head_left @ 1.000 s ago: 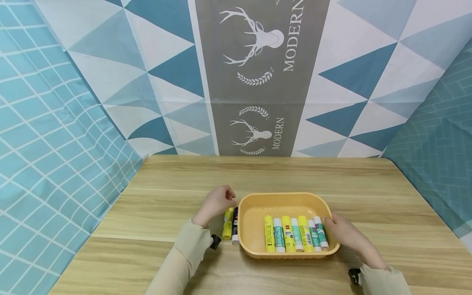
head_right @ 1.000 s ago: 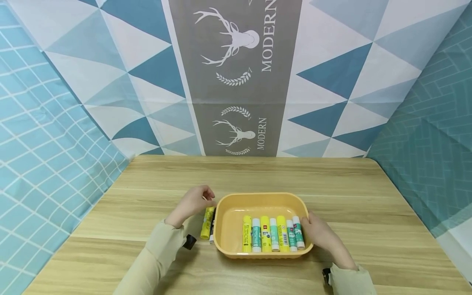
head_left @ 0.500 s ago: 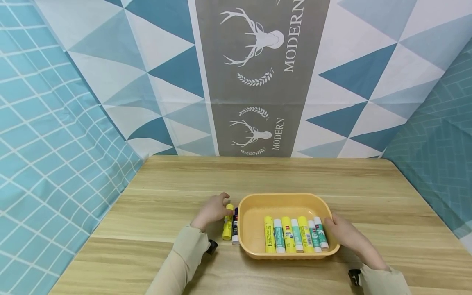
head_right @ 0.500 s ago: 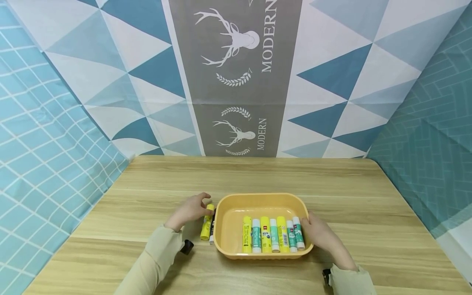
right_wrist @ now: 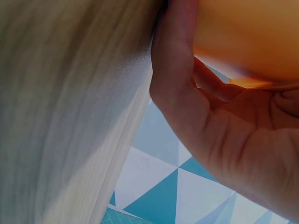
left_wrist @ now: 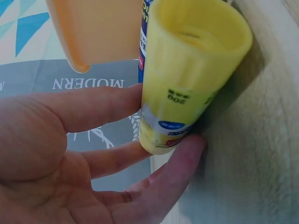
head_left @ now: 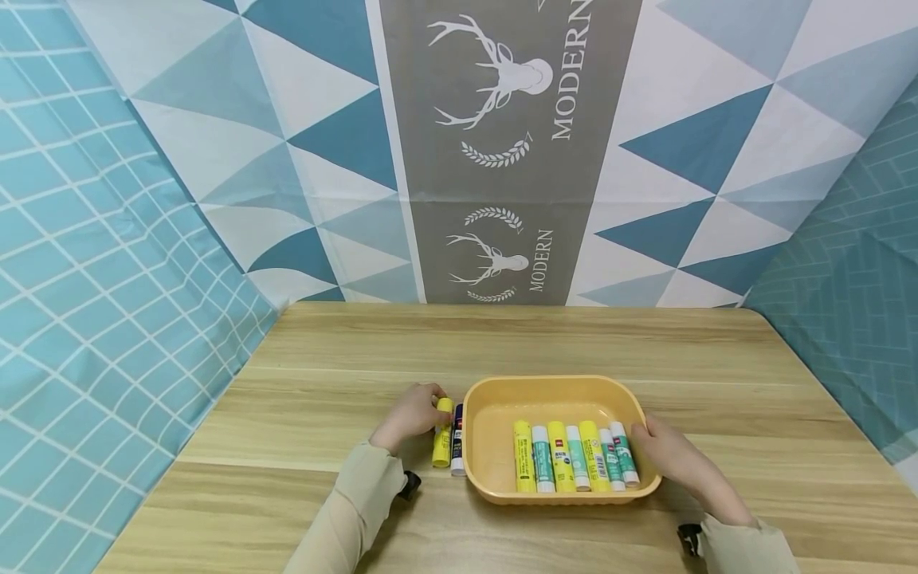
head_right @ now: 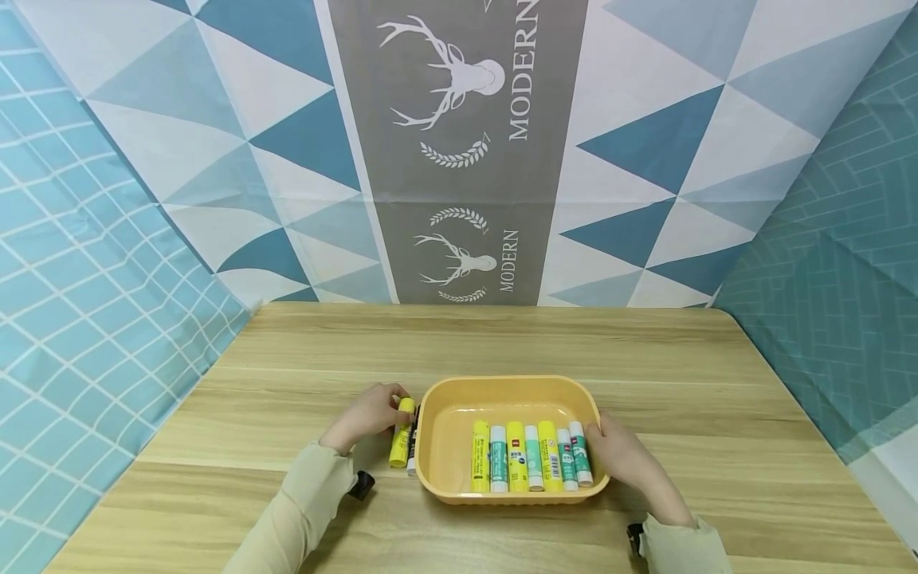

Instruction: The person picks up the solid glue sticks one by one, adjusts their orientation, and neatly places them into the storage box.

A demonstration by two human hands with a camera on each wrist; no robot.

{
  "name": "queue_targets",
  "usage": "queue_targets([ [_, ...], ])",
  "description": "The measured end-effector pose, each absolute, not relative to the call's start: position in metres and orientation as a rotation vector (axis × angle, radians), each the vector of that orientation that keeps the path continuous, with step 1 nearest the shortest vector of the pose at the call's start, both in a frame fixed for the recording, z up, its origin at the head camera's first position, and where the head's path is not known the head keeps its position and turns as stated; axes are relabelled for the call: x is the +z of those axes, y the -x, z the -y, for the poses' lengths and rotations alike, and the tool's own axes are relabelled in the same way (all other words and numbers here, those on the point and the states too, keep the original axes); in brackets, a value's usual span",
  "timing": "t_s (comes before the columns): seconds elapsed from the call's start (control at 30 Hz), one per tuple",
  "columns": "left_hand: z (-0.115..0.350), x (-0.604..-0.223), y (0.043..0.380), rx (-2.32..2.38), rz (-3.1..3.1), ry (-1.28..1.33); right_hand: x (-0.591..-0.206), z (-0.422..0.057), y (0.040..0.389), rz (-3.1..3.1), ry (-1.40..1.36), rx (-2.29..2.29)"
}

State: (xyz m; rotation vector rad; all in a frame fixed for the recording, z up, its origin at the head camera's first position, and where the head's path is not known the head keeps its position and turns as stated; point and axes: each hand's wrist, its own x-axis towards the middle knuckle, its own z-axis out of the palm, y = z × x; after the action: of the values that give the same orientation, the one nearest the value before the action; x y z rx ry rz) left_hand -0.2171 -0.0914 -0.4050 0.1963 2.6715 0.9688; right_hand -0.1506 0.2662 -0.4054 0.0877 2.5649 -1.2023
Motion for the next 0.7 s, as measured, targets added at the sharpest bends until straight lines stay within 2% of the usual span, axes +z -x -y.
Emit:
queue_targets([
  [0.7,0.0912,-0.4075,0.2194,0.984,-2.668,-0.179,-0.4044,-0.2656,0.1502,-2.562,-0.079,-1.207],
])
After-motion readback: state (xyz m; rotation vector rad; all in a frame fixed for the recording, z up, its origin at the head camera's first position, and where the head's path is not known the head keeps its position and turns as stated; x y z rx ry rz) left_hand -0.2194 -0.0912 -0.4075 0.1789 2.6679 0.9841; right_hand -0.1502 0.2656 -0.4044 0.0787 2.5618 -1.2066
